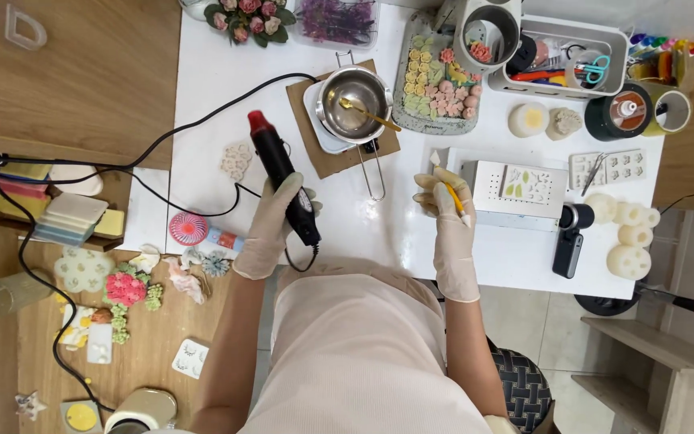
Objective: The person is cleaning and refining small wax decorations using a sculpting tool and a heat gun.
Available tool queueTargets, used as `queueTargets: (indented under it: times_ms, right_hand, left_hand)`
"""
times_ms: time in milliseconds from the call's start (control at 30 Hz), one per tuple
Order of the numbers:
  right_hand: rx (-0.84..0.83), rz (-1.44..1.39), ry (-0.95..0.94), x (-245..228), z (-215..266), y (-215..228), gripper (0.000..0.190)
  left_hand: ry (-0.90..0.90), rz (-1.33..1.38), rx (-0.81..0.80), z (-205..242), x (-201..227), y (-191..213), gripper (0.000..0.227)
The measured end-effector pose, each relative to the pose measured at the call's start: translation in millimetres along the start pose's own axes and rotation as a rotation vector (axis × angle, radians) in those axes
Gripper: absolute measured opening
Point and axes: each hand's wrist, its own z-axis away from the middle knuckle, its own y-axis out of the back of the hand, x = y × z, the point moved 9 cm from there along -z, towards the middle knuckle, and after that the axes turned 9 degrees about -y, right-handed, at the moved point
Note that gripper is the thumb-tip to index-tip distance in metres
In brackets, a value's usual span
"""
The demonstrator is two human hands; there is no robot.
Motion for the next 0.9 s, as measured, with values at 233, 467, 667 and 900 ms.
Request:
queueTargets:
  times_ms: [233,467,667,900]
  right_hand:
    - [-0.088,-0.008,0.036,-9.7,3.1,-32.3,0.036]
    - [-0.045,-0.081,0.024,15.9,-37.8,-47.2,0.049]
    - [-0.017,-0.193,0.048,19.2,-75.3,-73.1,0.029]
    - [-0.016,-0.187,0.023,31.3,-99.3,-82.8,0.024]
  left_hand:
    - [-0.031,-0.026,-0.293,52.9,58.7,-53.8,0.063]
    - [0.089,-0.047,-0.579,81.8,47.4,-106.9,0.096]
    - [0.037,0.028,-0.613,62.4,27.6,-119.4,0.088]
    - [0.007,0.016,-0.569,61.3,38.1,-115.9,0.086]
